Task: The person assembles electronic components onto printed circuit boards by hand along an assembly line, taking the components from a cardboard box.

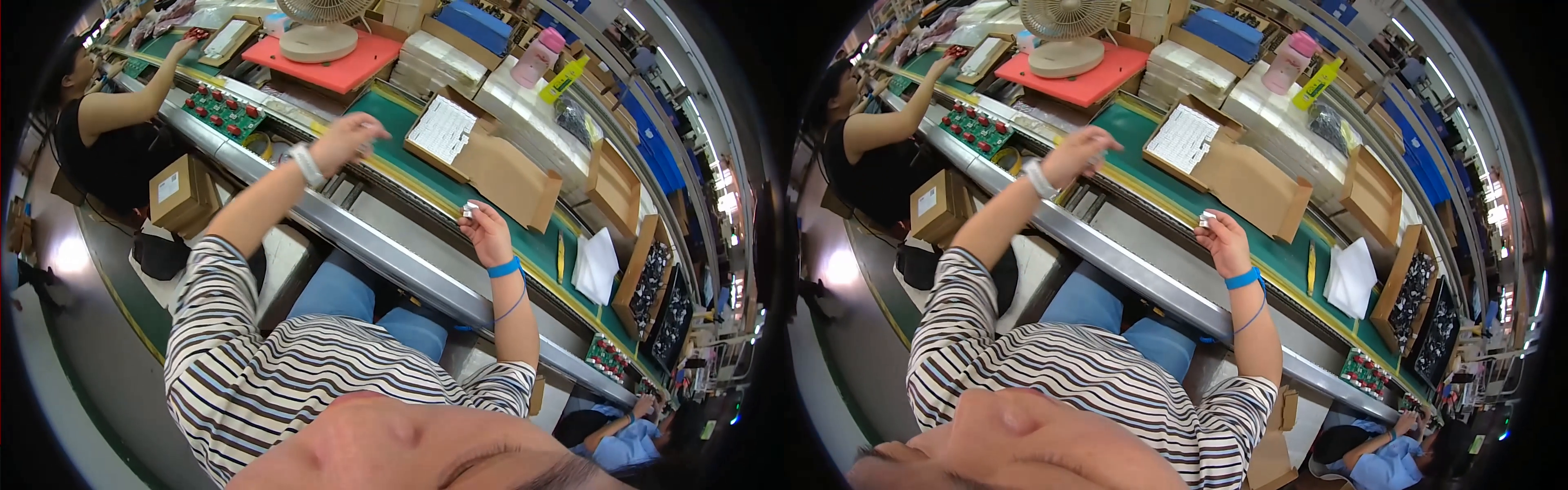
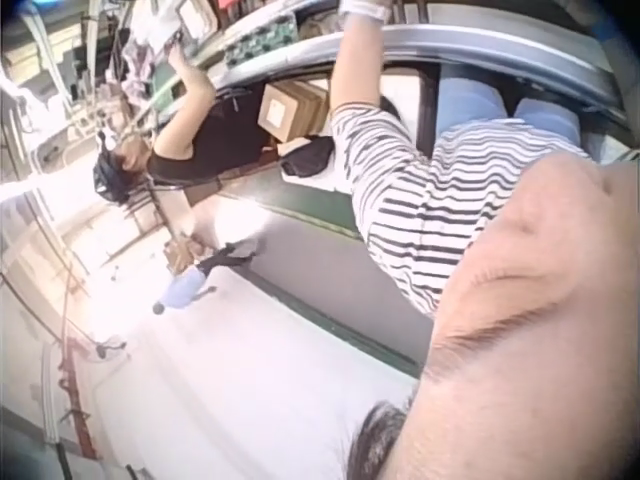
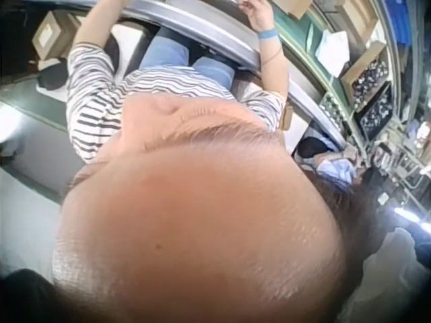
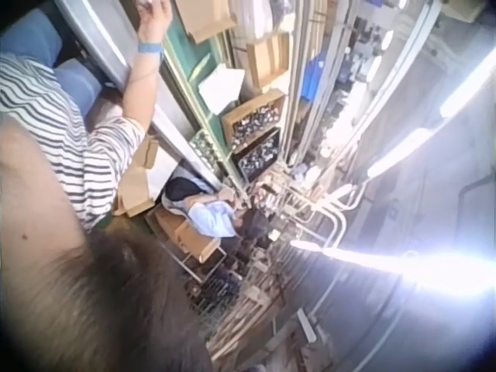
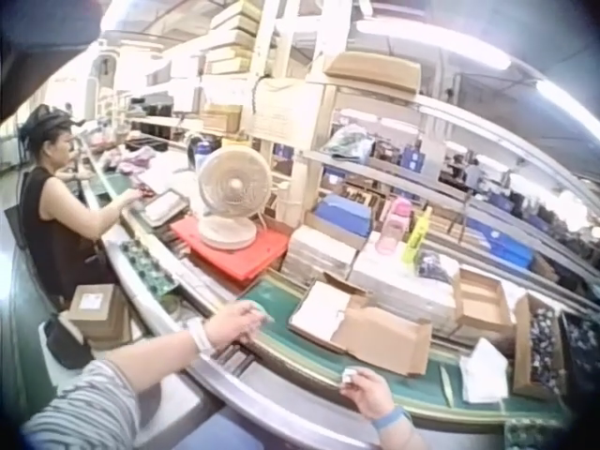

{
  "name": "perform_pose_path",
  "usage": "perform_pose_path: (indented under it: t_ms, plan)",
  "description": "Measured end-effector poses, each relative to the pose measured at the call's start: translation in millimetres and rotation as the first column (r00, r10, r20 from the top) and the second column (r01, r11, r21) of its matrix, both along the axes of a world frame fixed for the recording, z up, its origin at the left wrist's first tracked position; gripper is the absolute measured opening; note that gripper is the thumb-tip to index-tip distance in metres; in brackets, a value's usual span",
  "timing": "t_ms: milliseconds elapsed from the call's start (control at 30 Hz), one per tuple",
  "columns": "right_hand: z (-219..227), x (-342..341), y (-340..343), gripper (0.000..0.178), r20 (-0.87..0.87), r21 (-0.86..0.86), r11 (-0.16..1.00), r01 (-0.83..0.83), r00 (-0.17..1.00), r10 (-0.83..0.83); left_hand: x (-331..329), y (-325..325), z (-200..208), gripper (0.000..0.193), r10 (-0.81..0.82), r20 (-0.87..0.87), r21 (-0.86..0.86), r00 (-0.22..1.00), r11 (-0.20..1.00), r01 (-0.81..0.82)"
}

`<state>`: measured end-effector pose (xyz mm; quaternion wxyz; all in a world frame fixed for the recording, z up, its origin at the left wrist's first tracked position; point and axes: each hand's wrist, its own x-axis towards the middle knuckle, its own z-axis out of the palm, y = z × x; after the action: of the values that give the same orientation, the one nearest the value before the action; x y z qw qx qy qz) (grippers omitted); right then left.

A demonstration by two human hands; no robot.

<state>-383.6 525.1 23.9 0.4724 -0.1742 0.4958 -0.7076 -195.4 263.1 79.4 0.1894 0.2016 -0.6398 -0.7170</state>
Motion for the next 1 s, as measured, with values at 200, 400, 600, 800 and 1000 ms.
perform_pose_path:
  t_ms: [200,400,600,800,1000]
  plan:
    - [1.1,-15.2,2.0,0.019,-0.081,-0.112,0.971,0.213,0.972,-0.223,117.3,-185.2,-36.1,0.023,0.638,-0.012,-0.776,0.77,0.48,-0.41]
    - [-13.4,-27.5,-4.8,0.018,-0.101,-0.129,0.945,0.302,0.944,-0.315,224.5,-330.6,-97.0,0.023,0.91,0.085,-0.953,0.406,0.193,-0.235]
    - [-15.1,-26.5,0.2,0.02,-0.135,-0.103,0.947,0.304,0.939,-0.316,225.8,-350.6,-109.5,0.02,0.851,0.278,-0.891,0.446,0.402,-0.211]
    - [-13.8,-27.7,-0.9,0.021,-0.149,-0.085,0.954,0.287,0.943,-0.297,216.0,-334.2,-104.7,0.02,0.802,0.338,-0.869,0.491,0.467,-0.164]
    - [-9.0,-30.4,-3.0,0.02,-0.116,-0.086,0.965,0.249,0.959,-0.258,201.4,-287.3,-80.6,0.023,0.713,0.39,-0.818,0.582,0.558,-0.137]
